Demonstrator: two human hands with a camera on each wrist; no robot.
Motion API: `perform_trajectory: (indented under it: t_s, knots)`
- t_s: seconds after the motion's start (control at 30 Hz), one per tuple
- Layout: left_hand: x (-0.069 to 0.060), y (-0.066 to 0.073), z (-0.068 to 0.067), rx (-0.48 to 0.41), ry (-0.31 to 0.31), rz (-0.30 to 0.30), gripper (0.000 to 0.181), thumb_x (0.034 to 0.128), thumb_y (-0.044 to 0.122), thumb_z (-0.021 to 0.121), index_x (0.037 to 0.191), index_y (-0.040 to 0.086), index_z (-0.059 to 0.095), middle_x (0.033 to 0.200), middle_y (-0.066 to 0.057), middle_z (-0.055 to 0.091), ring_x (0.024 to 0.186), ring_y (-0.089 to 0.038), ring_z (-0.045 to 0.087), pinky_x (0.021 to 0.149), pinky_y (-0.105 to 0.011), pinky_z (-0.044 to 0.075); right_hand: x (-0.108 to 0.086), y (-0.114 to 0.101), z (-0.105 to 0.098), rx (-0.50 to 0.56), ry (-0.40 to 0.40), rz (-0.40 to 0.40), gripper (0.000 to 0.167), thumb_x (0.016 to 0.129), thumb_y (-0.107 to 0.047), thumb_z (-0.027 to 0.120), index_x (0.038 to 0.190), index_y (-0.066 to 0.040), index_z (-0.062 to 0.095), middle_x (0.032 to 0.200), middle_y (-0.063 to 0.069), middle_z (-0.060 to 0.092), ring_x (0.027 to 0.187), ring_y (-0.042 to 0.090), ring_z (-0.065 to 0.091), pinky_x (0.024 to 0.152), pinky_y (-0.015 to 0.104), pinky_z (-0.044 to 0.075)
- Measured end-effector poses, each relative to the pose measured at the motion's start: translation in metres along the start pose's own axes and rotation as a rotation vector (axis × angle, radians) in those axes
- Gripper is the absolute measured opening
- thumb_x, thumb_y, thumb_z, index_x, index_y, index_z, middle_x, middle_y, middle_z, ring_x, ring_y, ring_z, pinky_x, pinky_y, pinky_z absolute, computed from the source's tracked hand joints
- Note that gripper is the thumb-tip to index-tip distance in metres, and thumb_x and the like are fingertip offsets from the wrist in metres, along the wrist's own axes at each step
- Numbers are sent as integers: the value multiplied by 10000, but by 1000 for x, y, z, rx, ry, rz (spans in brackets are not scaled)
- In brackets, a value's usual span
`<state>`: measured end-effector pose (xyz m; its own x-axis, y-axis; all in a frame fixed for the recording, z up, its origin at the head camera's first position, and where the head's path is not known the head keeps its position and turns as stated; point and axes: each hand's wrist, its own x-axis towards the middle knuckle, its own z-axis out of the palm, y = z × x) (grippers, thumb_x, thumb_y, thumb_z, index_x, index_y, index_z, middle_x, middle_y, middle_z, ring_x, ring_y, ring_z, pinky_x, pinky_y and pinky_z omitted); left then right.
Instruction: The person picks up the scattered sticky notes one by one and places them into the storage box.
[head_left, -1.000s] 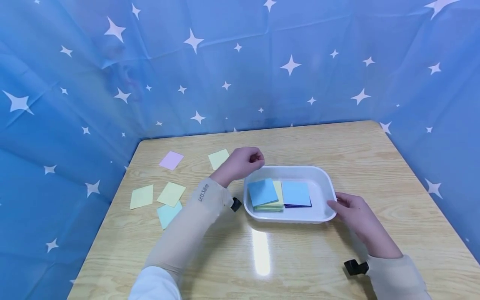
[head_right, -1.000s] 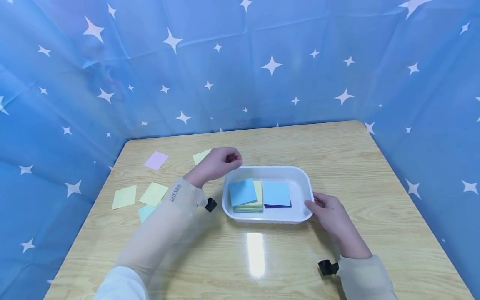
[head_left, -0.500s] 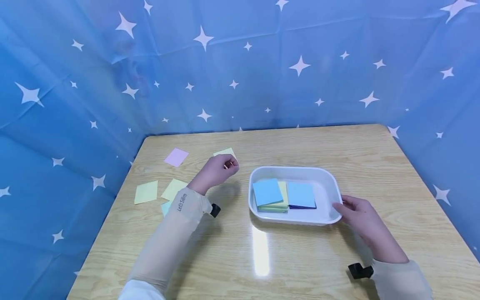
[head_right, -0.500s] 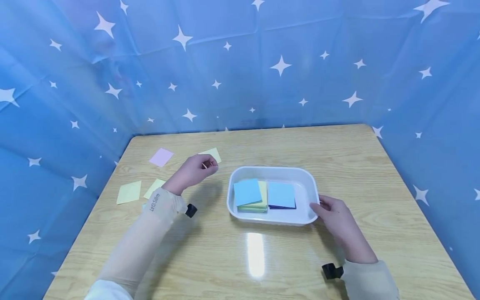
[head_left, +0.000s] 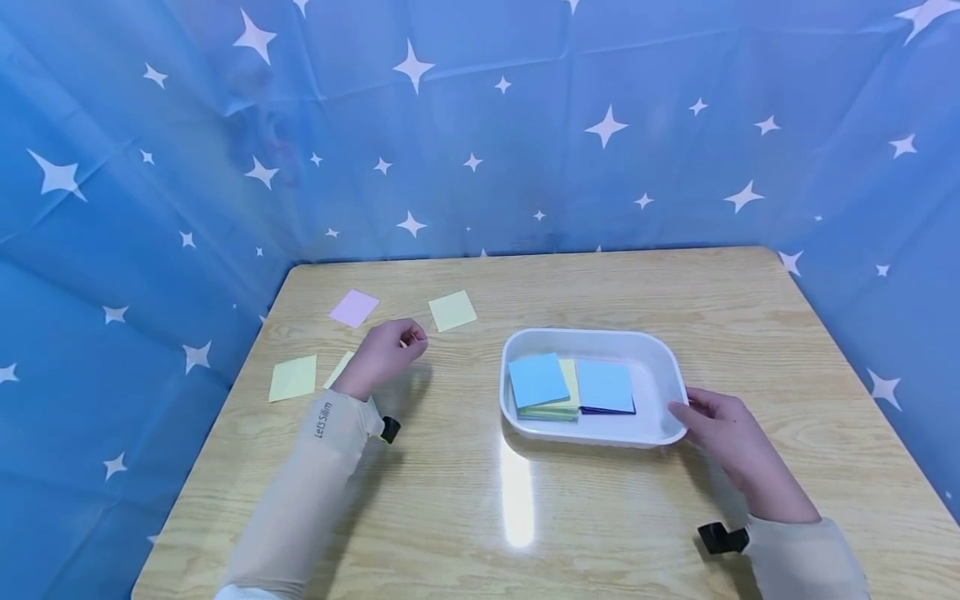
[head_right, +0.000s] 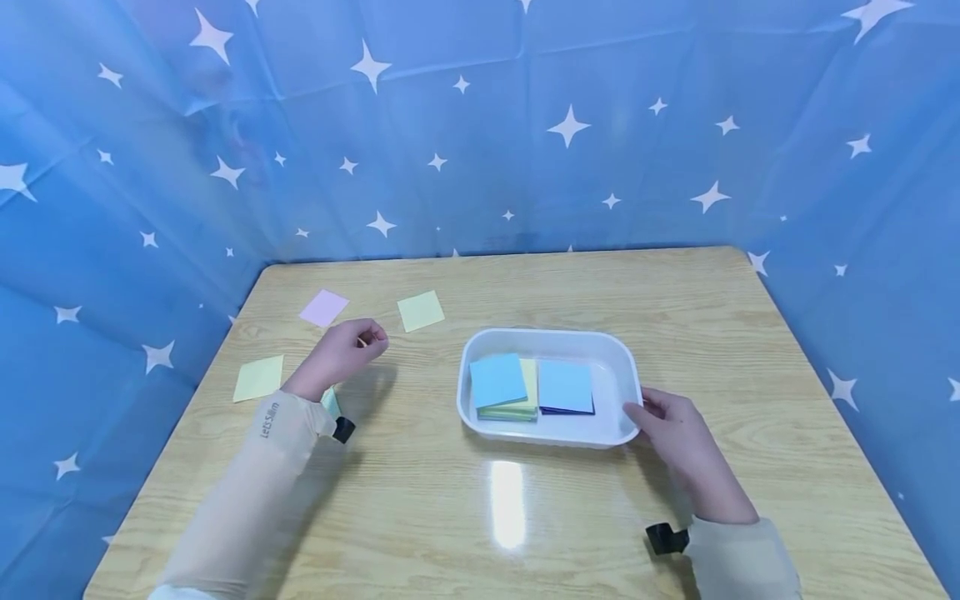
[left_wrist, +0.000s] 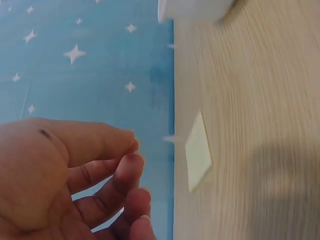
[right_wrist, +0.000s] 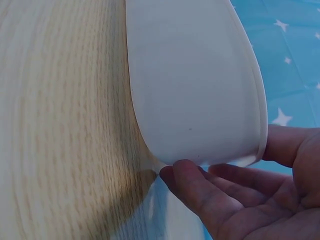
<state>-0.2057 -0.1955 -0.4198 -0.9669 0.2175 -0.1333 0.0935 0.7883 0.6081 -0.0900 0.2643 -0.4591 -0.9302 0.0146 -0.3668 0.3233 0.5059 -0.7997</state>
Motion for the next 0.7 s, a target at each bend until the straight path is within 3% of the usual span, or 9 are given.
perform_trajectory:
  t_s: [0.23, 0.4, 0.57, 0.7]
  knots:
    - [-4, -25, -12, 26, 33, -68, 175, 1034, 207, 559, 1097, 84, 667, 1086, -105, 669, 933, -258, 594, 767, -354, 501, 1, 1, -1, 8, -11, -3, 606, 1097, -313, 472, 1527, 99, 363, 1551, 347, 398, 1374, 431, 502, 931, 295, 611]
    - [-1, -46, -17, 42, 44, -109, 191, 1030, 171, 554, 1141, 52, 653, 1161, -153, 663, 1024, -298, 597, 880, -421, 515, 3, 3, -2, 3, -14, -31, 593, 1096, -302, 479, 1514, 107, 382, 1540, 353, 410, 1354, 421, 522, 927, 301, 614]
    - [0, -63, -17, 54, 54, -190, 287, 1010, 165, 578, 1258, 29, 622, 1303, -205, 591, 1200, -385, 524, 1018, -529, 468, 4, 5, -2, -8, -13, -53, 595, 1094, -310, 484, 1514, 101, 390, 1541, 346, 416, 1344, 398, 533, 921, 301, 616]
    - [-1, -70, -18, 94, 56, -266, 366, 991, 204, 592, 1328, 62, 585, 1420, -233, 498, 1296, -455, 430, 1029, -595, 434, 3, 5, -3, -13, -14, -50, 599, 1097, -315, 478, 1518, 100, 383, 1550, 346, 403, 1357, 405, 519, 939, 319, 608]
